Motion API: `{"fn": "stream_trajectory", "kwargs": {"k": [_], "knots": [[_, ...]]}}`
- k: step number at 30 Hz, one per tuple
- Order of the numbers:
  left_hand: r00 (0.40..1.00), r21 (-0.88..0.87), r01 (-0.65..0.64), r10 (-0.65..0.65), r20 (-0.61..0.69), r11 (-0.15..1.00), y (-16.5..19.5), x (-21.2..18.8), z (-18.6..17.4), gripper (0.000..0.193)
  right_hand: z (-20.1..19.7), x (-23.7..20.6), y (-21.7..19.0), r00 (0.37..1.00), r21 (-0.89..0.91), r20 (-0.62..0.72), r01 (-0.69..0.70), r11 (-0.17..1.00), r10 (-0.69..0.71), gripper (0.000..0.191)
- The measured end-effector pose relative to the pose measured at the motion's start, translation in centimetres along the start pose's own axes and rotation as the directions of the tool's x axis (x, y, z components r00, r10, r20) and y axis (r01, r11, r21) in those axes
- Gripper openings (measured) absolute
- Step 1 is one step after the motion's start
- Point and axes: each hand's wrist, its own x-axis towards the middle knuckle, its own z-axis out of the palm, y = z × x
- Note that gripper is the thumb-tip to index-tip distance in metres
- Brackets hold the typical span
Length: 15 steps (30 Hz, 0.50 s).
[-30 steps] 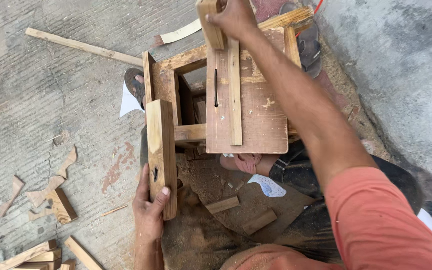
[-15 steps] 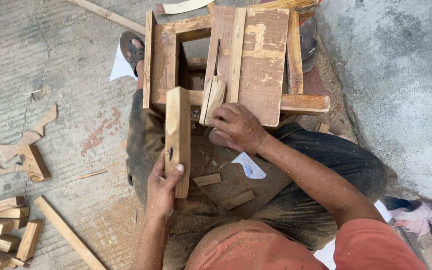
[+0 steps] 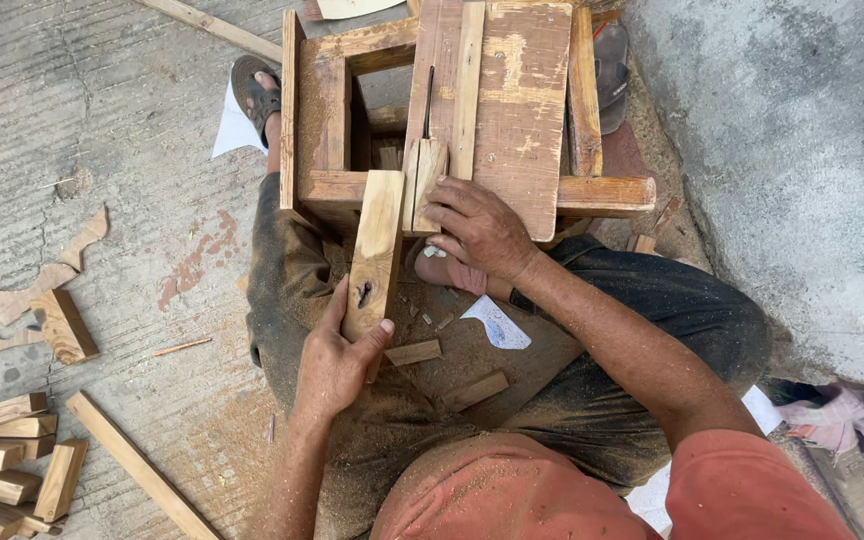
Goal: The person uses a traditional wooden drawknife to shave and shape a small rectangular wooden block. They repeatedly pull the blade across the wood, removing thin shavings, and occasionally inspect the piece. The work is performed while sitting on the ground in an outdoor workshop area.
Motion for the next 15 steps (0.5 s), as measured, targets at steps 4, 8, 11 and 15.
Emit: {"fn": "stream_trajectory", "kwargs": {"k": [4,8,11,15], "knots": [[0.975,0.050,-0.218,0.220,-0.037,0.975,0.4,0.9,-0.5,0.093,-0.4,0.6,0.5,0.999,0.005,0.034,-0.010,1.000,0.010,0.050],[0.953,0.045,-0.298,0.300,-0.046,0.954,0.5,2.0,-0.4,0.091,-1.0,1.0,1.2,1.000,-0.002,0.027,0.011,1.000,-0.011,0.051],[0.971,0.016,-0.232,0.233,-0.051,0.973,0.3,1.8,-0.3,0.090,-1.1,1.1,1.6,1.000,0.025,0.012,0.027,0.999,-0.027,0.046],[1.000,-0.003,0.006,-0.006,-0.008,1.000,-0.7,-0.1,-1.3,0.092,-0.9,1.1,1.9,1.000,-0.018,0.018,0.026,1.000,-0.026,0.045]]}}
